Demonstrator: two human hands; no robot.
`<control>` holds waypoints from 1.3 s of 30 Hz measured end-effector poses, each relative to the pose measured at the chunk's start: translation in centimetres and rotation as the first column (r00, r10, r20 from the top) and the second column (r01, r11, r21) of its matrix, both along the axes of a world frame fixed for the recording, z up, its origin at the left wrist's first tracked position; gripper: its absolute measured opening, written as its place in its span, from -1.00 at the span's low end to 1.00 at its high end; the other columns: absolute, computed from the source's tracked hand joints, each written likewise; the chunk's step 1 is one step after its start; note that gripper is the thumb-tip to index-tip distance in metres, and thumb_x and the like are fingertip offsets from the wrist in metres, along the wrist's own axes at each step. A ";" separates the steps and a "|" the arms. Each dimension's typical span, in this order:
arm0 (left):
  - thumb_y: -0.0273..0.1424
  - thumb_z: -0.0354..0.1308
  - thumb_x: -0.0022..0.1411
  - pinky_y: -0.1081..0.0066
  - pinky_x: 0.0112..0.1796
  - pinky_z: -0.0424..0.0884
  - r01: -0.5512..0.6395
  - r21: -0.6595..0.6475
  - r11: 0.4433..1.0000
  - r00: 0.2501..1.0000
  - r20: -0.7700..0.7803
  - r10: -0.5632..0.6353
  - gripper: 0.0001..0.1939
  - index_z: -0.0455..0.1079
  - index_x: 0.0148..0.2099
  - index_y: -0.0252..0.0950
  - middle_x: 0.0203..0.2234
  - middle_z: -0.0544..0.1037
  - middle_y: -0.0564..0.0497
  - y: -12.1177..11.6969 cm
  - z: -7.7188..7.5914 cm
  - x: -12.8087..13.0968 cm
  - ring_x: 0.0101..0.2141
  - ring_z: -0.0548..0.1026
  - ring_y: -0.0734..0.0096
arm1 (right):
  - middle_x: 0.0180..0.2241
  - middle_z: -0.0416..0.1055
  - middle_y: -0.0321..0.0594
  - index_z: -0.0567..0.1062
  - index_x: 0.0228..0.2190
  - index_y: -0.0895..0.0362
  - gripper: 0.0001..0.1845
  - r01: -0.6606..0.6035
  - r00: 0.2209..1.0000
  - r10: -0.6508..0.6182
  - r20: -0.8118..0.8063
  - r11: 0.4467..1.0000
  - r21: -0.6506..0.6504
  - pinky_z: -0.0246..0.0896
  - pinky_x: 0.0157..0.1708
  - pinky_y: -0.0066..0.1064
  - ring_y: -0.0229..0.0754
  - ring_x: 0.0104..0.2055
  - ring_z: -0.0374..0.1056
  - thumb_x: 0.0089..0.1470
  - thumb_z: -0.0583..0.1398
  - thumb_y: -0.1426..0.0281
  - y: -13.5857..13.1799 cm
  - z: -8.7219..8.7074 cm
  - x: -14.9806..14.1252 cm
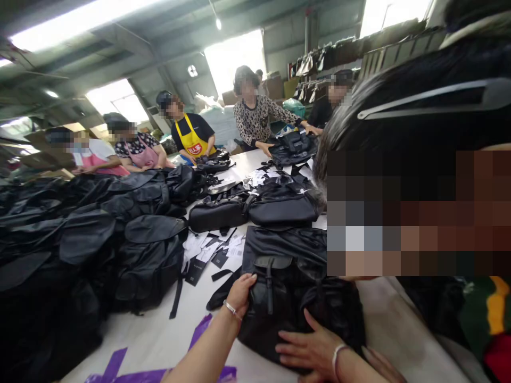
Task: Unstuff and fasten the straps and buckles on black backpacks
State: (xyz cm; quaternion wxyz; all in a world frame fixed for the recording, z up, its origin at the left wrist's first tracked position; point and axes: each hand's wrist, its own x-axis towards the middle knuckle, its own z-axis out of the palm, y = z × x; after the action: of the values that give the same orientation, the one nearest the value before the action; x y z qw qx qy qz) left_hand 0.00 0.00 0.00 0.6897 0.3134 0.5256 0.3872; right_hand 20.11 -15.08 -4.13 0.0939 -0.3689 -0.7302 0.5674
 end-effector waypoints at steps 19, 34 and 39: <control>-0.24 0.37 -0.02 0.24 -0.34 0.50 0.155 -0.201 0.967 0.984 -0.061 -0.170 -0.70 0.42 -0.45 -0.37 -0.53 0.56 -0.13 1.3 0.2 -0.3 -0.46 0.55 0.20 | -0.29 0.45 -0.13 0.51 -0.40 0.13 -0.68 -0.208 0.887 -0.369 0.277 0.216 0.954 -0.01 0.04 0.15 0.09 0.05 0.20 0.19 0.05 0.23 -1.8 3.5 5.7; -0.09 0.37 -0.14 0.41 -0.44 0.34 0.154 0.032 0.988 0.973 -0.176 -0.146 -0.59 0.35 -0.56 -0.32 -0.62 0.45 0.00 -2.4 -1.3 8.1 -0.53 0.41 0.38 | -0.34 0.43 -0.13 0.48 -0.45 0.13 -0.46 -0.343 0.733 -0.600 0.322 0.083 0.936 0.06 0.00 0.05 -0.01 -0.11 0.30 0.14 -0.23 0.64 -5.3 0.7 7.9; -0.18 0.34 -0.08 0.46 -0.49 0.26 0.170 0.066 0.983 0.962 -0.228 -0.151 -0.65 0.32 -0.60 -0.29 -0.67 0.39 0.05 -2.4 -1.9 10.0 -0.56 0.35 0.42 | -0.34 0.43 -0.14 0.47 -0.44 0.16 -0.46 -0.354 0.715 -0.611 0.340 0.102 0.930 0.05 0.03 -0.02 -0.05 -0.10 0.31 0.15 -0.24 0.66 -6.5 0.8 9.8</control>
State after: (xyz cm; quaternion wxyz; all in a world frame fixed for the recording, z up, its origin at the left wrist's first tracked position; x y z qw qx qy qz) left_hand 10.04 -2.38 -1.88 0.6418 0.4253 0.5553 0.3142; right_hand 29.94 -21.54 -3.32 0.0956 -0.4557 -0.8458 -0.2604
